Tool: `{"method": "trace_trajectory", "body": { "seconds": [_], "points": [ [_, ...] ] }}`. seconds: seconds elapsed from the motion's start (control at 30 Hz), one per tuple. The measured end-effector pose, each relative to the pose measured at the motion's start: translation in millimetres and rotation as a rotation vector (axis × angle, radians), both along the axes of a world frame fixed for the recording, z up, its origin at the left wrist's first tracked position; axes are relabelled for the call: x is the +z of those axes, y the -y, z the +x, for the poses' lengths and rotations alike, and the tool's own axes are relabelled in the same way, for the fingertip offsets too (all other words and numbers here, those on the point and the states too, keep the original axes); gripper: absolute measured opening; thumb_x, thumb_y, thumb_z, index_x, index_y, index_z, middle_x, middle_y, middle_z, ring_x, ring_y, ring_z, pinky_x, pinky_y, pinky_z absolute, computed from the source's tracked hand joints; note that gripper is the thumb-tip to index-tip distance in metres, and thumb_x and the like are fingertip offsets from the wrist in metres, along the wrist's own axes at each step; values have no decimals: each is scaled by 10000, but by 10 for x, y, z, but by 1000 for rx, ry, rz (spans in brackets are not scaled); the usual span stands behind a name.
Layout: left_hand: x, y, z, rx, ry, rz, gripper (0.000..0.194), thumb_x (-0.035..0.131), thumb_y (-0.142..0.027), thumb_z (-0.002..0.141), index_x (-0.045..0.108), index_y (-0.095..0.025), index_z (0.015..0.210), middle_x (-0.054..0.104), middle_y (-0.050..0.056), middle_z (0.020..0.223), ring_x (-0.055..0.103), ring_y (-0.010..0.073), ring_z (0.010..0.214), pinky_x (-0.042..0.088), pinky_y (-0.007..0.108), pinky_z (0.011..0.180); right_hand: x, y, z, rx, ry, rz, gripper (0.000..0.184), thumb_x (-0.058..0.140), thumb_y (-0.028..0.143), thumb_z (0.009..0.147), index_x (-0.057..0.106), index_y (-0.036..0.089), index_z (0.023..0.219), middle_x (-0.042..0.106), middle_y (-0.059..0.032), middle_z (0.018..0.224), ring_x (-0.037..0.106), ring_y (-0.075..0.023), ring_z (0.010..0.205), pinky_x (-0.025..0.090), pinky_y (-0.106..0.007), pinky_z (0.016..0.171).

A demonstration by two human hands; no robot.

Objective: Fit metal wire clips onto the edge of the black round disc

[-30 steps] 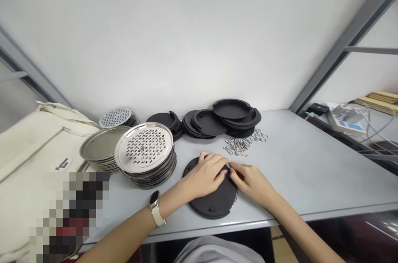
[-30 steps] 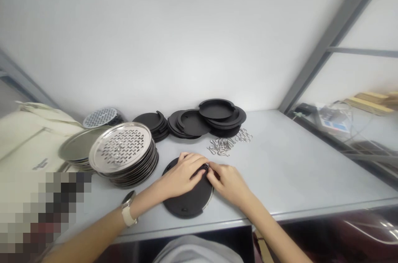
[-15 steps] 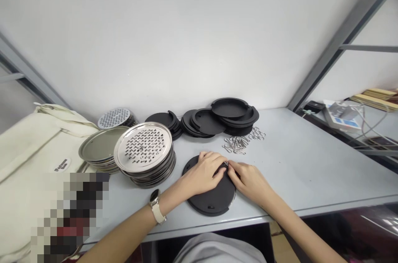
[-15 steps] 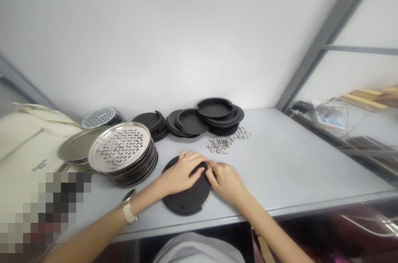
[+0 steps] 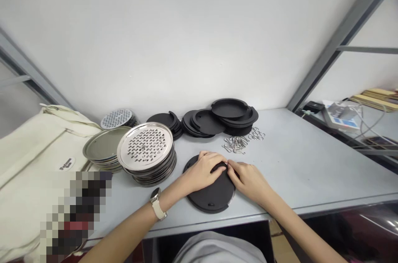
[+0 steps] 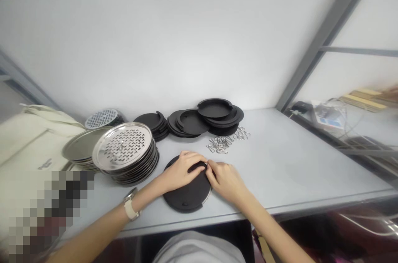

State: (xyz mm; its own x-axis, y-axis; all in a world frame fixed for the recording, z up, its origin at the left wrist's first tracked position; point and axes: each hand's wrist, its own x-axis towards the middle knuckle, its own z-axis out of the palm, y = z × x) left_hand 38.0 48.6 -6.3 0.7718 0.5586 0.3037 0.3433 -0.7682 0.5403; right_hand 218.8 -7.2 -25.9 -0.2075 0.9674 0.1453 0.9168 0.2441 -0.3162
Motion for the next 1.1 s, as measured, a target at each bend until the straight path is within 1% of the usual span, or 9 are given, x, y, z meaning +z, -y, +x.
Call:
{"method": "trace_trajectory", "body": {
  "seconds": [0.1,0.23,0.33,0.43,0.53,0.63,0.8,0.97,1.1],
  "points": [
    [-6,-3,-7,22,-6,23,206,486,-206,941,536,-210,1141,634,17,1136,556,166,1085,327,332,996,-4,-16,11,-10,0,0,317,285,294,987,553,197,848,680,-41,713,643,-192,637,330,-264,576],
    [7,16,-10,36,-29,52,207,473,-226,949,535,-210,1146,632,21,1125,546,172,1087,329,334,993,-33,-46,34,-43,20,-4,345,280,300,994,579,194,857,703,-52,719,663,-203,635,319,-268,561],
    [24,31,-12,50,-53,75,222,468,-240,951,534,-209,1161,624,36,1124,538,187,1091,339,347,986,-55,-61,47,-43,20,-4,365,273,297,998,599,189,875,717,-61,738,678,-211,652,330,-268,567],
    [33,38,-16,28,-67,100,226,454,-227,956,519,-203,1171,608,45,1153,526,192,1111,336,348,988,-65,-76,50,-30,10,0,385,264,297,1002,612,186,884,724,-65,749,685,-214,659,342,-269,571],
    [34,40,-19,-3,-60,112,283,433,-205,962,451,-213,1245,580,54,1225,504,186,1166,318,351,1013,-65,-96,48,-13,9,7,396,258,300,1004,622,182,902,725,-70,749,686,-214,656,351,-267,574],
    [36,42,-19,13,-49,93,350,438,-204,956,377,-221,1300,571,69,1248,508,192,1180,316,367,1021,-60,-102,50,-4,26,11,410,255,303,1005,626,179,880,720,-73,723,684,-213,643,350,-266,567],
    [39,55,-18,30,-59,61,323,436,-210,955,397,-225,1275,606,67,1183,541,207,1123,346,379,1002,-61,-85,64,-6,39,6,420,251,306,1007,629,182,873,720,-69,711,682,-207,629,344,-260,558],
    [34,71,-31,46,-34,0,406,464,-224,942,364,-250,1335,602,50,1170,507,236,1112,378,389,989,-57,-93,56,-8,52,6,417,253,306,1007,625,187,861,716,-62,696,676,-200,617,338,-258,551],
    [39,71,-36,35,-16,-20,420,464,-226,940,361,-263,1345,590,46,1180,498,234,1111,375,397,1002,-60,-91,45,-11,51,-1,415,255,310,1007,616,186,845,713,-62,700,676,-202,625,339,-259,553]
  ]
}}
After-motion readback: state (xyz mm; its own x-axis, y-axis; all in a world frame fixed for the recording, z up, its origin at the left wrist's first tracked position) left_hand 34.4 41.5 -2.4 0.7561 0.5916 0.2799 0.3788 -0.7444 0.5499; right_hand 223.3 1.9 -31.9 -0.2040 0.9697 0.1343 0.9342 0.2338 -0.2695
